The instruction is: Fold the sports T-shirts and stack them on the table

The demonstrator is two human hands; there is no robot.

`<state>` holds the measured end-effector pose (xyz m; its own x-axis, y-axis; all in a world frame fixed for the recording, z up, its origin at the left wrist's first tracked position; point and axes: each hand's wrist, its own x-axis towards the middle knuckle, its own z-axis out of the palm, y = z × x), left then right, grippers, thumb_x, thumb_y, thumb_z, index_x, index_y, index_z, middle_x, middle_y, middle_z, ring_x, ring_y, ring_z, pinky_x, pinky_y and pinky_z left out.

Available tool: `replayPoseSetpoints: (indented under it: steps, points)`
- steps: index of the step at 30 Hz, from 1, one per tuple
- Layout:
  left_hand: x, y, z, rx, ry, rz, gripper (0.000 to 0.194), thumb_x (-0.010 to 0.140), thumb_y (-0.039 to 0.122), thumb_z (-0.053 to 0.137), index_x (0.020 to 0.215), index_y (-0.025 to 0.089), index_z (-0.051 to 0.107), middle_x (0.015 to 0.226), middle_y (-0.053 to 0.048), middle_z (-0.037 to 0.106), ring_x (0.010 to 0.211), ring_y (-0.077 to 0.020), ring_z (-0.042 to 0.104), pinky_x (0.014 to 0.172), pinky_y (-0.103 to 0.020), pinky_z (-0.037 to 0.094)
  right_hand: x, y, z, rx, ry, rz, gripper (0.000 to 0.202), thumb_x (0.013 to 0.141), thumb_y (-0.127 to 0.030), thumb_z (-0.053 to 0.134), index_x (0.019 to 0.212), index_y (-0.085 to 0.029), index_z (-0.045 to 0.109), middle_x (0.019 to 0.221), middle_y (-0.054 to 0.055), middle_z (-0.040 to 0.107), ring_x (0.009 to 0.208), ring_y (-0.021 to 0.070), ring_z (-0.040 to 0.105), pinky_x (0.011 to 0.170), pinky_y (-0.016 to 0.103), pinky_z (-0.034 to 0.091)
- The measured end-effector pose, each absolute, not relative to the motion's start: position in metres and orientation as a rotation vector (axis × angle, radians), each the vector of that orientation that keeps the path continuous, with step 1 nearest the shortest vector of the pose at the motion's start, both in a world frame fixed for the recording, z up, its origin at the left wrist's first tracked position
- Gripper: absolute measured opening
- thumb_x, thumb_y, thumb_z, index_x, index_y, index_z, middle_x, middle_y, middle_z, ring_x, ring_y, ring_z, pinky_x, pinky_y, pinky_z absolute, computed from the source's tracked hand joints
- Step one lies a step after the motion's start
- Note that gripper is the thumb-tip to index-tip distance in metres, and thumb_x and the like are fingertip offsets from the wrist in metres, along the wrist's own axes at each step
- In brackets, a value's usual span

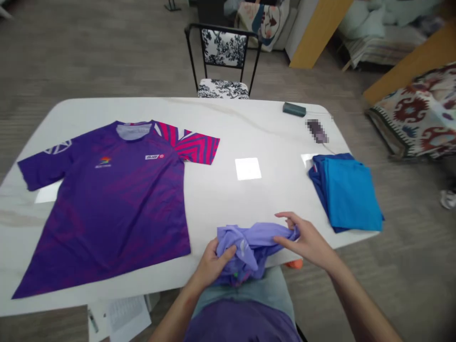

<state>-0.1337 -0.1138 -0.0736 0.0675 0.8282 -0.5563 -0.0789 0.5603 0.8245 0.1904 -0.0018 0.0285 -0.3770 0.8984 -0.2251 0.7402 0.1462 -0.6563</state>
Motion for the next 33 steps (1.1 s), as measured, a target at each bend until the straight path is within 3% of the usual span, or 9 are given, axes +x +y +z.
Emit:
replayPoseSetpoints:
  steps: [3,6,11,16,21,24,27,30,33]
  points:
    - [-0.13,-0.113,-0.01,0.744,1.343,0.761,0.058,0.092,0.068,0.081,0.13,0.024,0.081,0.127,-0.01,0.084,0.121,-0.037,0.078,0.113,-0.051,0.062,0.186,-0.018,0.065,-1.668,-2.409,1.167,0.033,0.094,-0.055,0.086,0.112,-0.028,0.08,0.088,0.002,0.072,0.09,0.0262,0.07,0.085,0.039,0.05]
    - [-0.125,-0.115,0.055,0.797,1.365,0.71,0.056,0.091,0.068,0.082,0.127,0.025,0.083,0.127,-0.009,0.084,0.121,-0.038,0.078,0.116,-0.052,0.061,0.199,-0.043,0.115,-1.683,-2.389,1.274,0.023,0.099,-0.047,0.082,0.097,-0.025,0.075,0.09,0.002,0.07,0.096,0.0254,0.068,0.091,0.038,0.046]
    - [-0.104,-0.114,0.136,0.817,1.407,0.678,0.062,0.095,0.079,0.07,0.118,0.023,0.085,0.121,-0.012,0.085,0.125,-0.0382,0.077,0.118,-0.052,0.06,0.235,-0.068,0.203,-1.642,-1.983,1.233,0.037,0.096,-0.051,0.084,0.09,-0.024,0.059,0.094,0.001,0.062,0.092,0.0223,0.06,0.083,0.034,0.046]
    - [-0.072,-0.09,0.197,0.98,1.63,0.89,0.062,0.099,0.079,0.064,0.114,0.023,0.083,0.127,-0.012,0.082,0.136,-0.0348,0.071,0.127,-0.051,0.052,0.278,-0.052,0.265,-1.543,-1.727,1.025,0.041,0.109,-0.055,0.065,0.084,-0.026,0.053,0.094,0.002,0.056,0.09,0.0231,0.059,0.083,0.038,0.05]
    - [-0.072,-0.07,0.253,0.721,1.745,1.332,0.056,0.095,0.072,0.073,0.114,0.02,0.078,0.108,-0.008,0.082,0.104,-0.0261,0.077,0.094,-0.036,0.063,0.315,-0.008,0.314,-1.445,-1.665,0.596,0.037,0.106,-0.057,0.066,0.085,-0.028,0.057,0.117,0.01,0.065,0.117,0.0319,0.063,0.106,0.05,0.053]
    - [-0.084,-0.073,0.286,0.575,1.684,1.605,0.046,0.087,0.062,0.08,0.103,0.02,0.074,0.093,-0.003,0.078,0.089,-0.0202,0.073,0.083,-0.028,0.06,0.322,0.023,0.337,-1.359,-1.619,0.613,0.038,0.108,-0.059,0.062,0.087,-0.028,0.057,0.097,0.004,0.065,0.095,0.0264,0.064,0.09,0.043,0.056]
    - [-0.093,-0.087,0.316,0.554,1.619,1.676,0.034,0.083,0.05,0.078,0.098,0.021,0.071,0.092,-0.001,0.076,0.087,-0.0185,0.072,0.082,-0.027,0.059,0.313,0.046,0.362,-1.292,-1.639,0.677,0.041,0.108,-0.063,0.063,0.087,-0.028,0.056,0.077,-0.002,0.054,0.073,0.0198,0.053,0.069,0.034,0.047]
    - [-0.099,-0.108,0.344,0.53,1.615,1.673,0.036,0.084,0.054,0.075,0.099,0.021,0.071,0.089,-0.001,0.075,0.081,-0.0183,0.07,0.077,-0.027,0.059,0.292,0.059,0.391,-1.147,-1.769,0.713,0.043,0.107,-0.065,0.064,0.089,-0.027,0.059,0.074,-0.002,0.053,0.069,0.018,0.05,0.064,0.032,0.042]
    - [-0.109,-0.136,0.37,0.587,1.748,1.547,0.051,0.077,0.059,0.09,0.101,0.018,0.073,0.085,-0.001,0.074,0.071,-0.0175,0.066,0.067,-0.026,0.056,0.268,0.062,0.416,-1.003,-1.915,0.713,0.041,0.108,-0.066,0.063,0.095,-0.028,0.063,0.08,0.0,0.061,0.072,0.0192,0.056,0.066,0.033,0.047]
